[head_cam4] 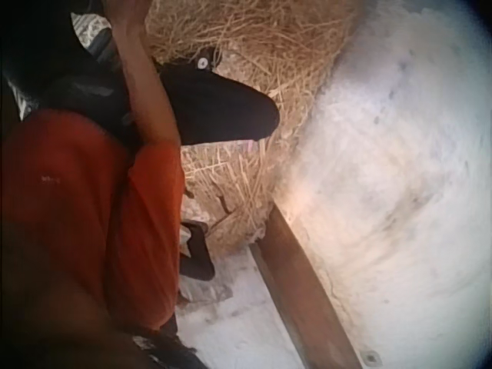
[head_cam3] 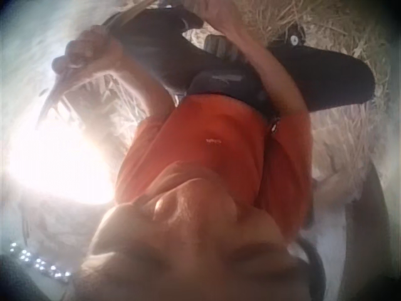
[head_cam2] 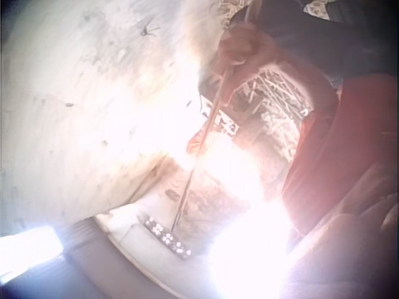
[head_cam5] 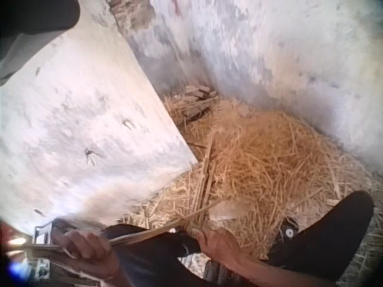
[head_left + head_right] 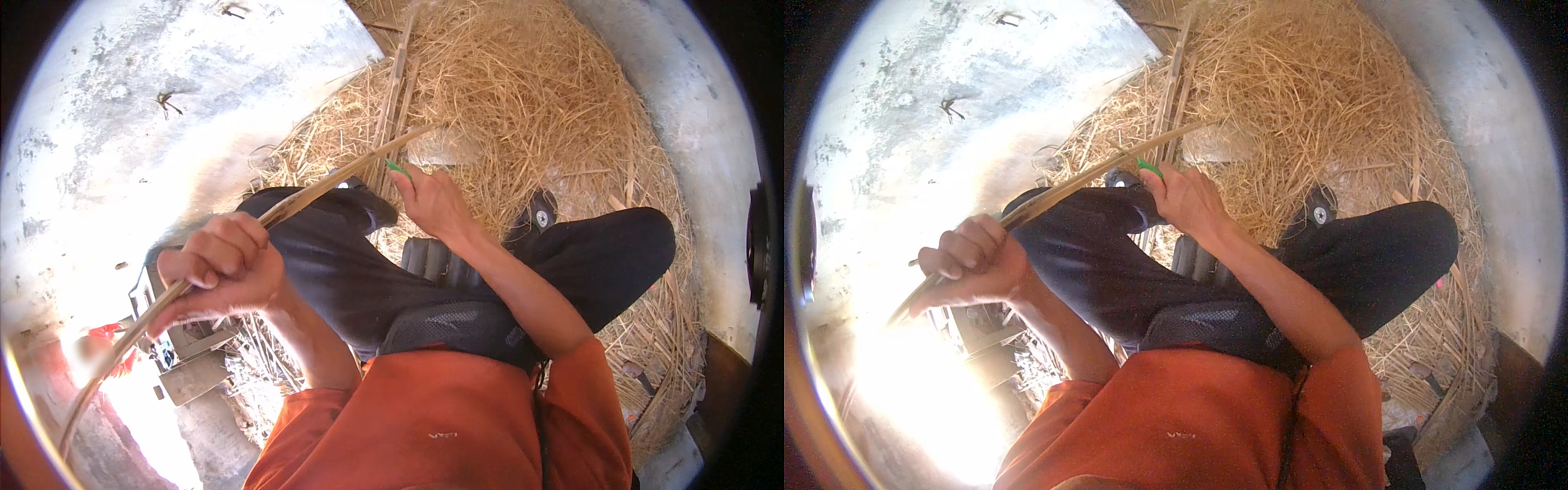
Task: The person carves a bamboo stick by hand using a knife, removing outer layers and smoothing the wood.
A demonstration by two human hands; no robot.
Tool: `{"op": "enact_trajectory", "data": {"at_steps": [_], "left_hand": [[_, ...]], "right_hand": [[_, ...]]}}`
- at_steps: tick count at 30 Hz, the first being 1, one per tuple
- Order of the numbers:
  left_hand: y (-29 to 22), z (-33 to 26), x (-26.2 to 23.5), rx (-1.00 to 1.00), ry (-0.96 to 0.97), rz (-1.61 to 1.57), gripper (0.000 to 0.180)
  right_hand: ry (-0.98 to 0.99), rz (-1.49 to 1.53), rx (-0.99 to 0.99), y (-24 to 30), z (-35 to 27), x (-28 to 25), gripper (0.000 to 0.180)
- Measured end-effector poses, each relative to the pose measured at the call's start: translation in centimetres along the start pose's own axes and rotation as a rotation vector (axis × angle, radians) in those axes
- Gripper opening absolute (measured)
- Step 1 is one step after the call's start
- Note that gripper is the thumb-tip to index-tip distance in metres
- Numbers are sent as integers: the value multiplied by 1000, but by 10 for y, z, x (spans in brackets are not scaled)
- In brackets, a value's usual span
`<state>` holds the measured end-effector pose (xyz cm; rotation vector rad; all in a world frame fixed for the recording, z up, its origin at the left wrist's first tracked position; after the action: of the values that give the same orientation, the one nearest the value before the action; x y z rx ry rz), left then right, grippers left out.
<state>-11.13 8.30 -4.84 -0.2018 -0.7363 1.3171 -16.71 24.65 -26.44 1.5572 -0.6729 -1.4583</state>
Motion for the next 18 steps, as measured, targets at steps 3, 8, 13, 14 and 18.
{"op": "enact_trajectory", "data": {"at_steps": [3,8,13,14,18], "left_hand": [[-2,-2,-5,1,-38,13,67],[-2,-1,5,-29,-61,76,67],[0,-1,33,-21,113,35,66],[8,0,42,-7,105,20,66],[7,-4,33,-3,17,106,63]], "right_hand": [[-11,0,16,-7,-5,3,43],[25,-99,87,-28,-9,-2,49],[147,-369,131,-113,-8,14,44],[116,-388,222,-172,-16,11,42],[-9,-238,531,-177,-13,-13,51]]}}
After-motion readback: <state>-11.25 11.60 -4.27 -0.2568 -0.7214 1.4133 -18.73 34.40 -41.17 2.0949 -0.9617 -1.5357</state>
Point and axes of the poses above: each hand's wrist, its own z-axis towards the middle knuckle, its own x-axis out of the palm, y = z × x, the point moved 6 cm from there along z, towards the middle knuckle, and after that the axes turned 2 degrees about -y, right-handed, at the moved point
